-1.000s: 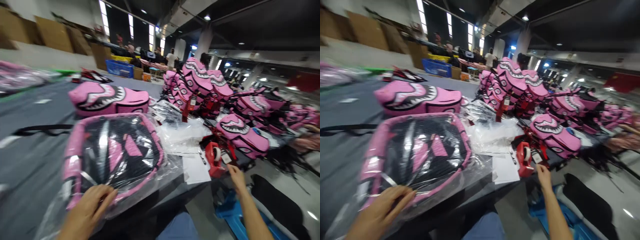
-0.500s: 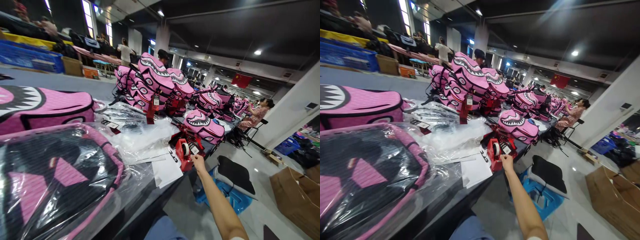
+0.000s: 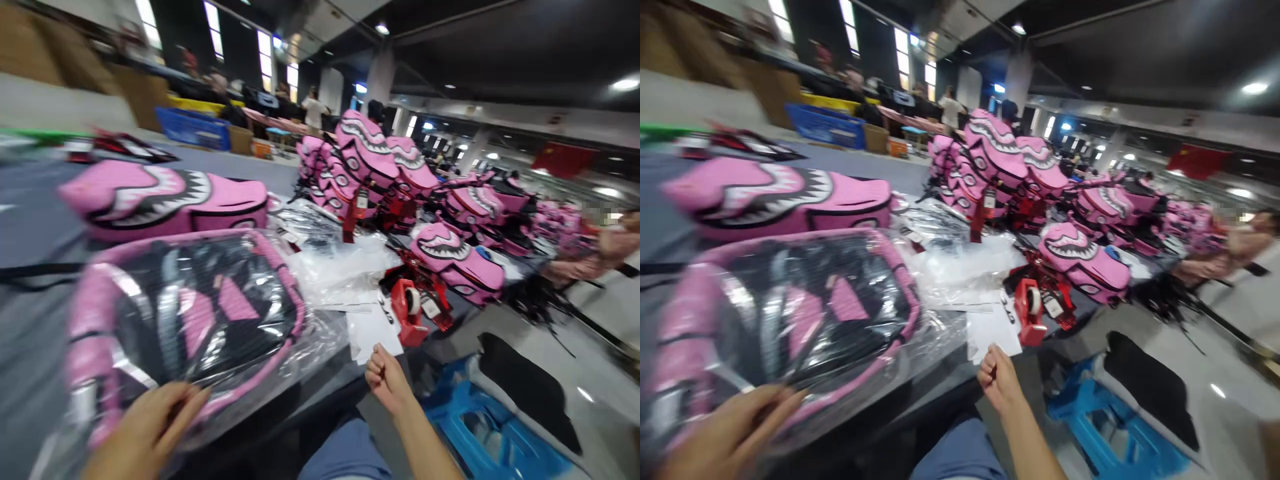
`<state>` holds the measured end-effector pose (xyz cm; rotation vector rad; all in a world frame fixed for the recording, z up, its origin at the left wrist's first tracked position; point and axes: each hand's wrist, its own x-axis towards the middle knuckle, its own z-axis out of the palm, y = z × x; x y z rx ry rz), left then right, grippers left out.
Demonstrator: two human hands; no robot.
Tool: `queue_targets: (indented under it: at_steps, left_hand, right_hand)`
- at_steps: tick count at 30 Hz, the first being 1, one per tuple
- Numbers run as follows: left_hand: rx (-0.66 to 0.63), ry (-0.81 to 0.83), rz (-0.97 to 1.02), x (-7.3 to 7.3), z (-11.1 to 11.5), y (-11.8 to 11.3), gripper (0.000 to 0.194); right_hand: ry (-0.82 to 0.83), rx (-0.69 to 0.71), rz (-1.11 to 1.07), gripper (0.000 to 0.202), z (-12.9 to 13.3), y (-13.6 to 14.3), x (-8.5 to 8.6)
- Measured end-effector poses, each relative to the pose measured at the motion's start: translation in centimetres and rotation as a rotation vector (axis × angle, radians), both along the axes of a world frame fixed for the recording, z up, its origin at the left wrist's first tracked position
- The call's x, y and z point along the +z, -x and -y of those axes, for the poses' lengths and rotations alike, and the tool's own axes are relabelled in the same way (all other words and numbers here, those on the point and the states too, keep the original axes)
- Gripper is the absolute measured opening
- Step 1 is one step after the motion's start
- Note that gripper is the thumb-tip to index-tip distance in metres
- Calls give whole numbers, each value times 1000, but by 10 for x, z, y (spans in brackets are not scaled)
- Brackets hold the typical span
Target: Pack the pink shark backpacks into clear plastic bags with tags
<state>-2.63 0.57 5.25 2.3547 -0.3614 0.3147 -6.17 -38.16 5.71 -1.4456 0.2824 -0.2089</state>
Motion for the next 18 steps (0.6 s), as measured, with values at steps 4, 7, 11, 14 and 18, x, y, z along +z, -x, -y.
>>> queue_targets:
  at_steps: [4, 7, 11, 14, 18]
  left_hand:
    - [53, 92, -45, 26, 10, 7, 64]
    - [71, 99, -53, 32, 16, 8, 60]
    - [92, 115, -63, 24, 19, 9, 55]
    - [103, 123, -35, 20, 19, 9, 54]
    - [105, 129, -31, 22, 20, 10, 54]
  right_hand:
    - [28, 695, 119, 49, -59, -31, 63]
    - [520, 1205, 282, 37, -97, -76, 114]
    - [1190, 1546, 394, 27, -151, -130, 135]
    - [1547, 1473, 333, 37, -177, -152, 125]
    - [1609, 1082, 170, 51, -165, -159, 120]
